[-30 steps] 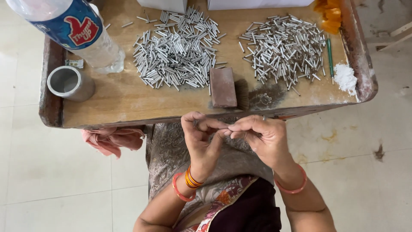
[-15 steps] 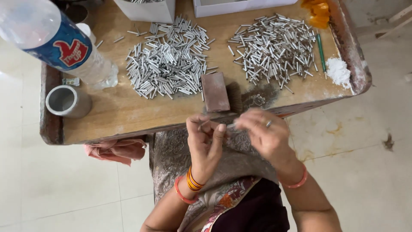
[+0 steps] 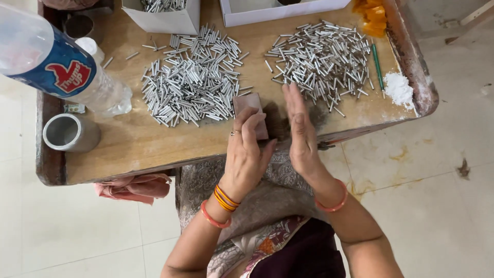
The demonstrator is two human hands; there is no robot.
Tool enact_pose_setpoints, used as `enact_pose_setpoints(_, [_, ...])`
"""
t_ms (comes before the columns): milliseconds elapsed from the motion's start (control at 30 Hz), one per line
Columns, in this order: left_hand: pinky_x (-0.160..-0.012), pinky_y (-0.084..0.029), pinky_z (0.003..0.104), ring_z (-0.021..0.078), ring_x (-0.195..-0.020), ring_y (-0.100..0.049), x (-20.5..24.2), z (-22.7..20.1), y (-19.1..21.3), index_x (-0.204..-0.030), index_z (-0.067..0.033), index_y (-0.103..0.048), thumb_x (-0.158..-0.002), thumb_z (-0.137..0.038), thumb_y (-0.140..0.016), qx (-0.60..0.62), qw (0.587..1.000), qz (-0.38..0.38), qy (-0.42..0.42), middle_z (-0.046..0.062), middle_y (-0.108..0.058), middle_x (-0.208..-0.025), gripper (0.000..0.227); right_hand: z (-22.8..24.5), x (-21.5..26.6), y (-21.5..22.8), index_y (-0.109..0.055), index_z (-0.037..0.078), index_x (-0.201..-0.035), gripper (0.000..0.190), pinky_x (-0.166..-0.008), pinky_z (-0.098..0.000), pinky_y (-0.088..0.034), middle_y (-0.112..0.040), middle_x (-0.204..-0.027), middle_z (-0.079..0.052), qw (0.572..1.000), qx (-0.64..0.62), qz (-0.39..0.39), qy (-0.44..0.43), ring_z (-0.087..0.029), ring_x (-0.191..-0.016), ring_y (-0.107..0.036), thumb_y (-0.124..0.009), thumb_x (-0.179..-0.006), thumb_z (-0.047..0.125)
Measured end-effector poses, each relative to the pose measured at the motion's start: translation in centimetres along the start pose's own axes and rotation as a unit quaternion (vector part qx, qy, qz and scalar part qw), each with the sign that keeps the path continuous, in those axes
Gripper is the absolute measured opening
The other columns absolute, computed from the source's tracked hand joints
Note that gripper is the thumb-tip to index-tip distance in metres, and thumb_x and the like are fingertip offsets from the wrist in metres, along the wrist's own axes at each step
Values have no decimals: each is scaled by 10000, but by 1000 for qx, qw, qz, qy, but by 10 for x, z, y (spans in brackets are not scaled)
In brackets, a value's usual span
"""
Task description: The person sits at a wooden table and repeatedly picks up small metal pins and white cylindrical pieces. They insert the pins into the white pieces by hand and place the assembled items into a pile on the table.
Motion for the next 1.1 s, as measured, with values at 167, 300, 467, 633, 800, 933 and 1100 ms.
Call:
enact_pose_setpoints(167, [-854, -603, 399, 319, -1017, -686, -14, 16, 12, -1214, -34, -601, -858, 43, -707, 77, 993, 0, 93, 165, -583, -1257, 380, 52, -9, 2, -660, 44, -1251, 265, -913, -396, -533, -672, -1204, -157, 891, 453, 26, 36, -296, -1077, -677, -615, -1048, 209])
enact_pose_setpoints(300, [-699, -578, 414, 325, -811, -671, -32, 18, -3, -1106, -28, -687, -798, -32, -733, 3, 995, 43, 85, 171, -581, -1056, 311, 47, -18, -10, -731, 58, -1134, 219, -667, -394, -560, -679, -954, -120, 820, 554, 119, 85, -310, -765, -689, -719, -922, 110])
enact_pose_setpoints(467, [-688, -550, 450, 347, -813, -665, -30, 24, -29, -1072, -55, -700, -761, -110, -751, -122, 987, 84, 59, 167, -602, -1041, 320, 20, -28, -16, -729, 54, -972, 185, -642, -429, -547, -665, -895, -118, 736, 640, 205, 88, -326, -742, -679, -815, -810, 81])
enact_pose_setpoints(633, [-680, -538, 448, 334, -801, -665, -29, 27, -27, -1008, -81, -715, -786, -150, -764, -120, 989, 64, 50, 140, -611, -990, 237, 33, -21, -15, -717, 27, -970, 268, -620, -400, -548, -681, -905, -108, 784, 566, 198, 158, -304, -701, -669, -839, -737, 76])
enact_pose_setpoints(800, [-681, -532, 435, 304, -786, -664, -29, 29, -26, -928, -101, -741, -809, -182, -774, -95, 993, 44, 51, 100, -612, -931, 147, 42, -12, 1, -725, 16, -993, 233, -577, -338, -526, -680, -883, -85, 840, 498, 93, 195, -217, -659, -674, -843, -795, -17])
enact_pose_setpoints(933, [-685, -530, 434, 300, -787, -666, -28, 31, -26, -927, -103, -731, -803, -183, -778, -103, 992, 52, 55, 95, -616, -942, 155, 59, -3, 0, -708, 9, -983, 230, -583, -346, -524, -672, -884, -95, 824, 519, 73, 216, -233, -664, -665, -835, -794, -22])
enact_pose_setpoints(1100, [-731, -531, 457, 362, -908, -637, -31, 12, -8, -1193, -85, -573, -705, -153, -846, -37, 995, 88, 34, 140, -565, -1095, 563, 80, -2, 5, -715, 30, -998, 245, -668, -394, -557, -688, -932, -98, 754, 636, 115, 112, -289, -758, -685, -834, -785, 45])
Point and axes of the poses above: each hand's wrist, its own x-axis away from the middle knuckle, its own y-axis out of the back of the hand, z = x × y, the point moved 10 cm from there along -x, towards the middle knuckle
